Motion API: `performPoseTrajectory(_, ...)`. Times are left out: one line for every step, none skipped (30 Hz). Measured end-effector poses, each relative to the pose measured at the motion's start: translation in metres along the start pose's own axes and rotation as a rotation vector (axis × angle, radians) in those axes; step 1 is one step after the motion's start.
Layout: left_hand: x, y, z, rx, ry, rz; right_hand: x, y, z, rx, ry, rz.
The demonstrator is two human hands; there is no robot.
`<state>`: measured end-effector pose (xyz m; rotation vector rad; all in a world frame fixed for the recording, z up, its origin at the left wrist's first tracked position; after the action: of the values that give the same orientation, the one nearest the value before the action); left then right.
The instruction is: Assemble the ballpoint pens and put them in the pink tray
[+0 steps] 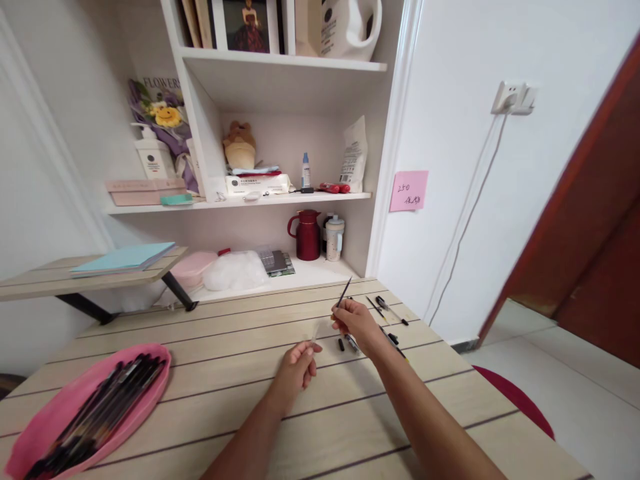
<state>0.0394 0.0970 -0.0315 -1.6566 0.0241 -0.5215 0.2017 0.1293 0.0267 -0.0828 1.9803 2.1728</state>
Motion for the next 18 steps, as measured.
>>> performPoseTrajectory(0.000, -0.001, 0.000, 0.002, 0.000, -0.002, 0.003, 0.001, 0.001, -0.024, -0.012, 0.053)
performPoseTrajectory(0.001, -0.001, -0.001, 0.006, 0.000, -0.007, 0.006, 0.000, 0.001, -0.044, -0.026, 0.096)
performPoseTrajectory(0.002, -0.002, -0.001, 0.009, -0.001, -0.013, 0.008, 0.000, 0.001, -0.059, -0.043, 0.133)
performPoseTrajectory(0.002, -0.002, -0.002, 0.014, -0.001, -0.019, 0.009, -0.002, 0.000, -0.068, -0.062, 0.165)
performPoseTrajectory(0.003, -0.003, -0.002, 0.017, -0.002, -0.022, 0.010, -0.004, 0.000, -0.074, -0.081, 0.194)
performPoseTrajectory(0.004, -0.003, -0.002, 0.018, -0.005, -0.022, 0.010, -0.006, 0.000, -0.078, -0.097, 0.218)
performPoseTrajectory(0.004, -0.003, -0.002, 0.014, -0.008, -0.017, 0.011, -0.008, -0.001, -0.081, -0.107, 0.238)
performPoseTrajectory(0.005, -0.003, -0.003, 0.008, -0.011, -0.011, 0.011, -0.009, -0.001, -0.083, -0.110, 0.254)
performPoseTrajectory(0.005, -0.004, -0.003, 0.002, -0.015, -0.004, 0.011, -0.011, -0.001, -0.085, -0.109, 0.265)
performPoseTrajectory(0.005, -0.004, -0.003, -0.003, -0.017, 0.002, 0.011, -0.011, -0.002, -0.086, -0.105, 0.272)
performPoseTrajectory(0.005, -0.004, -0.003, -0.006, -0.017, 0.006, 0.012, -0.012, -0.002, -0.088, -0.100, 0.275)
performPoseTrajectory(0.005, -0.004, -0.003, -0.007, -0.017, 0.009, 0.012, -0.012, -0.002, -0.091, -0.094, 0.275)
performPoseTrajectory(0.005, -0.004, -0.003, -0.007, -0.016, 0.010, 0.012, -0.012, -0.002, -0.094, -0.087, 0.272)
performPoseTrajectory(0.005, -0.004, -0.003, -0.005, -0.015, 0.012, 0.012, -0.011, -0.002, -0.096, -0.078, 0.266)
performPoseTrajectory(0.005, -0.004, -0.002, -0.002, -0.015, 0.013, 0.012, -0.011, -0.002, -0.098, -0.070, 0.261)
performPoseTrajectory(0.005, -0.004, -0.002, 0.001, -0.015, 0.015, 0.012, -0.011, -0.002, -0.099, -0.065, 0.257)
performPoseTrajectory(0.005, -0.004, -0.002, 0.003, -0.014, 0.018, 0.012, -0.011, -0.002, -0.099, -0.063, 0.252)
performPoseTrajectory(0.005, -0.004, -0.002, 0.004, -0.012, 0.019, 0.012, -0.010, -0.002, -0.097, -0.064, 0.246)
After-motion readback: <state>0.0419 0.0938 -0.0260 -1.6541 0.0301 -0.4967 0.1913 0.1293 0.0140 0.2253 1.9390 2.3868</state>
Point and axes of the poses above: each hand's wrist, its own z-axis towards the middle knuckle, its own x-axis out of the palm, y = z × x, the point moved 2 cm from there along z, towards the middle knuckle, and after that the axes turned 13 degrees about -z, right-handed, at the moved point
